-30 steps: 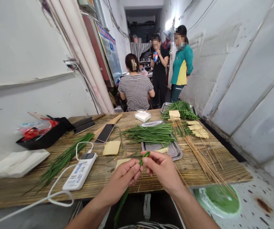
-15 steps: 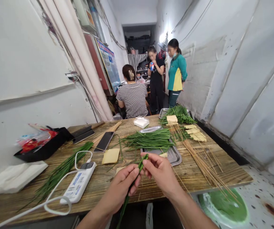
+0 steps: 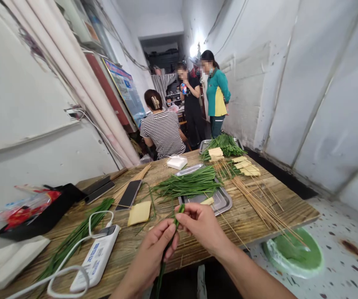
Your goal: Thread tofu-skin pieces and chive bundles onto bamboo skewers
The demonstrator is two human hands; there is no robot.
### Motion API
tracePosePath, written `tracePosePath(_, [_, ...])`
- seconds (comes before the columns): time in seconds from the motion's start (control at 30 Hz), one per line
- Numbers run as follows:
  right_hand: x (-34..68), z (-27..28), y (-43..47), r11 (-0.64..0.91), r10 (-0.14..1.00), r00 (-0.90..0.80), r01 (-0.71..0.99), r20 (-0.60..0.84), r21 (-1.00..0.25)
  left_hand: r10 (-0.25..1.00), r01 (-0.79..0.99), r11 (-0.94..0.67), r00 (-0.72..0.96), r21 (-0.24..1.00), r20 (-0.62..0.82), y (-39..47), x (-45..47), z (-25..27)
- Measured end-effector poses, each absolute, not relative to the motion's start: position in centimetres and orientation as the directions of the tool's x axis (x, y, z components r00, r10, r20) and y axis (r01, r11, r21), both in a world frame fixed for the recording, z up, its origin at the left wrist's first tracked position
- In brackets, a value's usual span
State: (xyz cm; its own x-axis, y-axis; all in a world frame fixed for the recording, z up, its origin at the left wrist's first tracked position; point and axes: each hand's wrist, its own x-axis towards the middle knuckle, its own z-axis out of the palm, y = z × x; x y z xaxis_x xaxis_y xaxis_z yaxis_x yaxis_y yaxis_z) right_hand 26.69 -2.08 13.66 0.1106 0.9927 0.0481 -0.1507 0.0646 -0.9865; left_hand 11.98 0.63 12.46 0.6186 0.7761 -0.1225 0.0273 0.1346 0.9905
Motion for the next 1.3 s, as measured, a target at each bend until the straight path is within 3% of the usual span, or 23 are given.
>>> tracePosePath(0.37, [26.2,13.5,-2.2,0.092,0.988,0.133,-0.141,0.073,-0.986,0.827,0.137,-0.024,0.559,0.99,-0.057,0.8,11.8,12.0])
tracePosePath(0.77, [26.1,13.0,-2.2,0.108,0.992,0.078,-0.181,0.095,-0.978,0.76,0.071,0.216,0.614,0.974,-0.213,0.9,11.0,12.0])
tracePosePath(0.97, [26.5,12.3,-2.4,0.097,0.995,0.042,-0.145,0.092,-0.985,0.769,0.076,0.22,0.6,0.973,-0.22,0.7,10.8,11.7])
tracePosePath(1.07, [29.8,12.2,-0.9,0.07,0.997,0.036,0.038,0.072,-0.997,0.793,0.067,0.225,0.567,0.972,-0.223,0.7,10.6,11.3])
tracePosePath(1.13, [33.3,12.1,0.9,0.063,0.979,0.143,0.471,0.147,-0.88,0.802,0.056,0.235,0.553,0.97,-0.226,0.7,10.4,11.2])
tracePosePath(1.2, [36.8,11.6,3.0,-0.103,0.972,0.178,0.91,0.154,-0.401,0.807,0.053,0.234,0.546,0.971,-0.224,0.6,10.4,11.2])
tracePosePath(1.3, [40.2,10.4,5.4,-0.179,0.975,0.2,0.965,0.099,-0.191,0.807,0.057,0.236,0.544,0.97,-0.229,0.6,10.4,11.2])
